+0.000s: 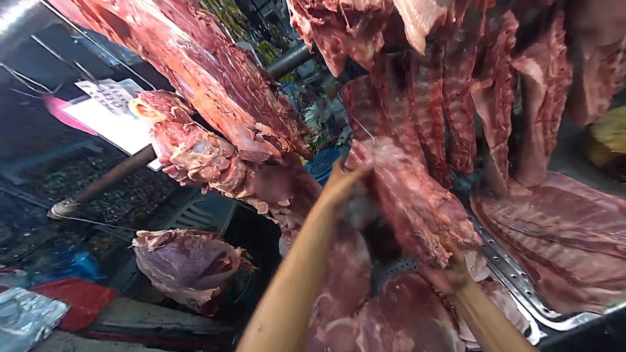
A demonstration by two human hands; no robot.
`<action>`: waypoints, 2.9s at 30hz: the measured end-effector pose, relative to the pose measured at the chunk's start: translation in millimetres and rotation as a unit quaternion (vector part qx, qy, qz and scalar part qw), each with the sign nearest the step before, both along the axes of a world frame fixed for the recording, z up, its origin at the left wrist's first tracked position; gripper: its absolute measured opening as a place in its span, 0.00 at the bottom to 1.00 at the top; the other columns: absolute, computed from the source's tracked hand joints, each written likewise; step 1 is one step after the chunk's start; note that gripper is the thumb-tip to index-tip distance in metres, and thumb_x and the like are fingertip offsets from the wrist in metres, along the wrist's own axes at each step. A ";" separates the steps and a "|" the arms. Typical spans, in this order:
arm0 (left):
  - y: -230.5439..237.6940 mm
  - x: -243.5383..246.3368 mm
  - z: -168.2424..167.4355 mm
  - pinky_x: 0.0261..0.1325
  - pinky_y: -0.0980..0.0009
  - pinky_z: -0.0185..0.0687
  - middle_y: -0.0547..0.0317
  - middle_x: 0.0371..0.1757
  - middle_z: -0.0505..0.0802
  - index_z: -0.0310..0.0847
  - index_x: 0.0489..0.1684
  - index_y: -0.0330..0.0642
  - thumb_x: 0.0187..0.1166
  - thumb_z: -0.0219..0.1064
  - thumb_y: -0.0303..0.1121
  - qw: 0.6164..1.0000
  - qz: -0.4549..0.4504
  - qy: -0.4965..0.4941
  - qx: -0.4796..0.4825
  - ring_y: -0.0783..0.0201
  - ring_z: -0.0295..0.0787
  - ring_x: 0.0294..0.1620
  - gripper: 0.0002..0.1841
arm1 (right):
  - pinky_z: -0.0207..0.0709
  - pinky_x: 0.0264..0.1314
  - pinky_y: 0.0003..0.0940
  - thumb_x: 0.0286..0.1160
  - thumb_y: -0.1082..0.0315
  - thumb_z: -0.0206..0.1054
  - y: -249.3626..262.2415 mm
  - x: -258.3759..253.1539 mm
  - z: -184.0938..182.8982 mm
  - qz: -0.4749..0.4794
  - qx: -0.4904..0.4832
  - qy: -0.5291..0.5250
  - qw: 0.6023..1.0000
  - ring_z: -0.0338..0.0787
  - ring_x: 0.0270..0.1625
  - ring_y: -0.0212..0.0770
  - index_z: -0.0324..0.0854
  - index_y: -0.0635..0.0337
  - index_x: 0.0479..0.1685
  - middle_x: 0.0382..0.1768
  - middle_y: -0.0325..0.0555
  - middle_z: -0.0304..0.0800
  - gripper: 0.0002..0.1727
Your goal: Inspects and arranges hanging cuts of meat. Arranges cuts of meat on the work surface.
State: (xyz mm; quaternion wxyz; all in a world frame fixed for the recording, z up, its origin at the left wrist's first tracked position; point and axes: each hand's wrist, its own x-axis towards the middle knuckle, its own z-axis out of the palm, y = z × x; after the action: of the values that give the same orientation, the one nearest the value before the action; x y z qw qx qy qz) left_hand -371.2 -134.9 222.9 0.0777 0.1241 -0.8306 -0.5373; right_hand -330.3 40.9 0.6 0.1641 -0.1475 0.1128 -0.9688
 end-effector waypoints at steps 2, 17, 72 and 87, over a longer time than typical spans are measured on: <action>10.4 -1.8 -13.9 0.53 0.52 0.91 0.49 0.58 0.91 0.59 0.86 0.54 0.87 0.60 0.55 0.985 -0.026 0.045 0.164 0.52 0.92 0.55 0.31 | 0.90 0.50 0.32 0.53 0.49 0.83 2.8 -8.3 21.8 -0.048 0.062 0.013 0.997 0.95 0.42 0.30 0.93 0.49 0.41 0.37 0.37 0.96 0.19; 10.6 38.8 -47.4 0.58 0.56 0.91 0.48 0.58 0.91 0.68 0.79 0.42 0.82 0.63 0.34 0.898 0.076 0.335 0.276 0.57 0.92 0.56 0.26 | 0.88 0.65 0.36 0.60 0.65 0.85 32.7 -14.1 15.2 -0.054 0.355 0.170 0.918 0.95 0.53 0.33 0.87 0.61 0.56 0.48 0.39 0.97 0.24; 141.0 79.7 -273.1 0.69 0.59 0.78 0.35 0.63 0.83 0.87 0.50 0.59 0.47 0.79 0.43 0.895 0.036 0.422 -0.138 0.48 0.81 0.66 0.25 | 0.87 0.54 0.38 0.92 0.71 0.49 164.3 -15.2 139.3 0.197 0.814 0.405 0.368 0.94 0.46 0.33 0.76 0.55 0.56 0.51 0.38 0.93 0.10; 140.6 79.1 -278.7 0.68 0.58 0.76 0.38 0.62 0.85 0.86 0.53 0.65 0.47 0.79 0.45 0.887 0.054 0.429 -0.161 0.48 0.81 0.66 0.26 | 0.81 0.42 0.60 0.79 0.70 0.60 140.7 2.9 111.6 0.074 0.896 0.398 0.183 0.91 0.38 0.60 0.74 0.56 0.62 0.30 0.54 0.86 0.15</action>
State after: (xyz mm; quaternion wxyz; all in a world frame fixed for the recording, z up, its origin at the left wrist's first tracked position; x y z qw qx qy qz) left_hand -292.1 5.7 -55.8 0.4746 -0.0878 -0.7833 -0.3918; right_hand -327.4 181.6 112.2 0.1893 -0.2737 0.9430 -0.0051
